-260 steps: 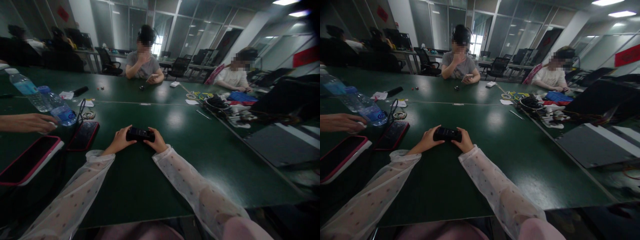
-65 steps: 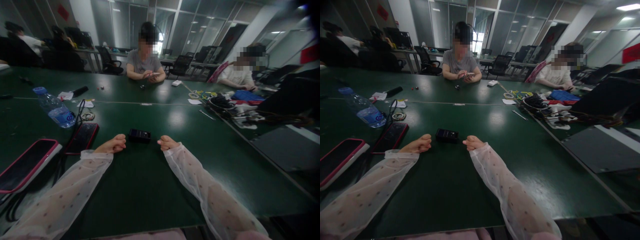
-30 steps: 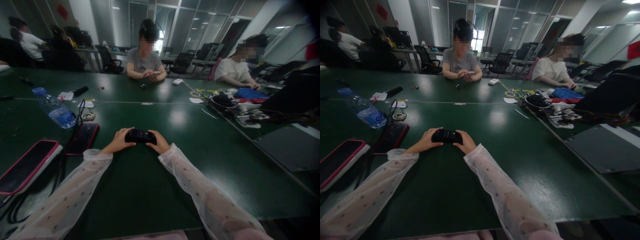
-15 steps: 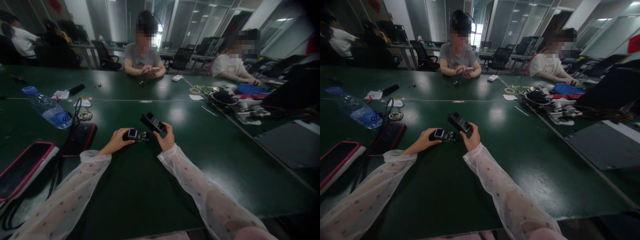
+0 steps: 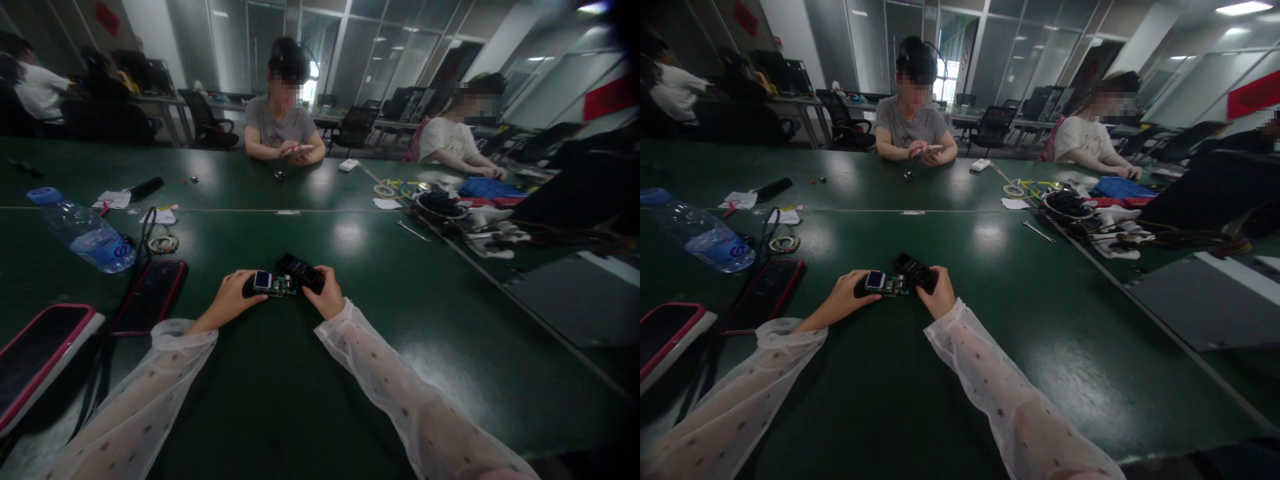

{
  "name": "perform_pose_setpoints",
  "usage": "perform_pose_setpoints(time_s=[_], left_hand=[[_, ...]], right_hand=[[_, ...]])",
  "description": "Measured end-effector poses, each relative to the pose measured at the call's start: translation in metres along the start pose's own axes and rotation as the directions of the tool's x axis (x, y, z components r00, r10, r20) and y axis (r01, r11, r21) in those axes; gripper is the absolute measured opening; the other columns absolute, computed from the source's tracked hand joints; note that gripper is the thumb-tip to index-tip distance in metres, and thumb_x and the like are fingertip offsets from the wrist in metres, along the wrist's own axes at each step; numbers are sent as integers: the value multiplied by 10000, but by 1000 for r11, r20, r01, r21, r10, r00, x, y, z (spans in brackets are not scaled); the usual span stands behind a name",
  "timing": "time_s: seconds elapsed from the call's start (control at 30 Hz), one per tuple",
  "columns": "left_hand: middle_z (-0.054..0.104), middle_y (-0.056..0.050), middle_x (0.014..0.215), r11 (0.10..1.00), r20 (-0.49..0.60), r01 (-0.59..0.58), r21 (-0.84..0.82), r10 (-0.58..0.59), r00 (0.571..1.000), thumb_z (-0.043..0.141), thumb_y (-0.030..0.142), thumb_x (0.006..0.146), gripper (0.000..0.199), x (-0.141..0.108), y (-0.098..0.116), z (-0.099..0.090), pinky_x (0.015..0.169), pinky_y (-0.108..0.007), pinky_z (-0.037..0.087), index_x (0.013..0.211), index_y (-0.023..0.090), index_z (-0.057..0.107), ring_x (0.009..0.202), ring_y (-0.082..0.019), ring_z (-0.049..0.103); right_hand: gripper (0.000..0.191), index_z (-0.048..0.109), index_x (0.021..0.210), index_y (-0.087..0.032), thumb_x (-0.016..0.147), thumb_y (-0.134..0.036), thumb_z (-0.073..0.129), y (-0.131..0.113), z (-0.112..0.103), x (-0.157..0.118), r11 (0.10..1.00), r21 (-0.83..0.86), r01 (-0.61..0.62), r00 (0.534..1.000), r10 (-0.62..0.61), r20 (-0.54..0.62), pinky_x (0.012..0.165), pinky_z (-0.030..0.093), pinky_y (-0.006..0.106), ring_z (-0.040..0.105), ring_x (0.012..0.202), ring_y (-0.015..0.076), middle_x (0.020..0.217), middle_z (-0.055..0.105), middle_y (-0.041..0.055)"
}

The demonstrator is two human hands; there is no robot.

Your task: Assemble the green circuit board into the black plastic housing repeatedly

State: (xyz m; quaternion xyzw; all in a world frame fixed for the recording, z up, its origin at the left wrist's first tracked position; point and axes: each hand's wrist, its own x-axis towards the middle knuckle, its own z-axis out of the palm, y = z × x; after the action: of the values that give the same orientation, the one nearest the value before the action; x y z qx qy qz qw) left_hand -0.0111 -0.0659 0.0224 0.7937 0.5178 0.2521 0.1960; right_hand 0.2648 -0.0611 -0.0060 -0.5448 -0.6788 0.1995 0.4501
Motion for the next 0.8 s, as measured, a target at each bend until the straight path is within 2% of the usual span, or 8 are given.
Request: perform_pose_setpoints(time_s=[0.13, 0.37, 0.8], left_hand=[[611, -86, 1264, 1000, -14, -6, 16, 6, 1000, 680, 531, 813, 553, 0, -1, 2, 986, -494, 399, 1272, 253, 543, 1194, -307, 542], [617, -89, 1251, 999, -21, -22, 36, 23, 1000, 666, 547, 818, 522, 1, 0, 3, 972, -490, 410, 1216, 236, 535, 1201, -315, 538], [615, -90, 1255, 998, -10, -28, 55, 28, 1000, 662, 550, 818, 523, 2, 2, 2, 948, -488, 419, 1216, 240, 525, 1194, -323, 536]], right_hand=[[528, 441, 1176, -192, 725, -244, 712, 0, 1, 0, 1000, -16, 12, 1000, -12, 2, 903, 536, 498, 636, 1019, 283, 1098, 602, 120], [639, 401, 1335, -186, 758, -208, 675, -6, -3, 0, 993, -55, 105, 994, -104, 27, 990, 486, 523, 574, 1139, 300, 1213, 566, 144], [565, 430, 1303, -199, 777, -165, 633, -8, -4, 0, 987, -84, 141, 990, -139, 29, 982, 487, 537, 567, 1128, 301, 1200, 559, 133]])
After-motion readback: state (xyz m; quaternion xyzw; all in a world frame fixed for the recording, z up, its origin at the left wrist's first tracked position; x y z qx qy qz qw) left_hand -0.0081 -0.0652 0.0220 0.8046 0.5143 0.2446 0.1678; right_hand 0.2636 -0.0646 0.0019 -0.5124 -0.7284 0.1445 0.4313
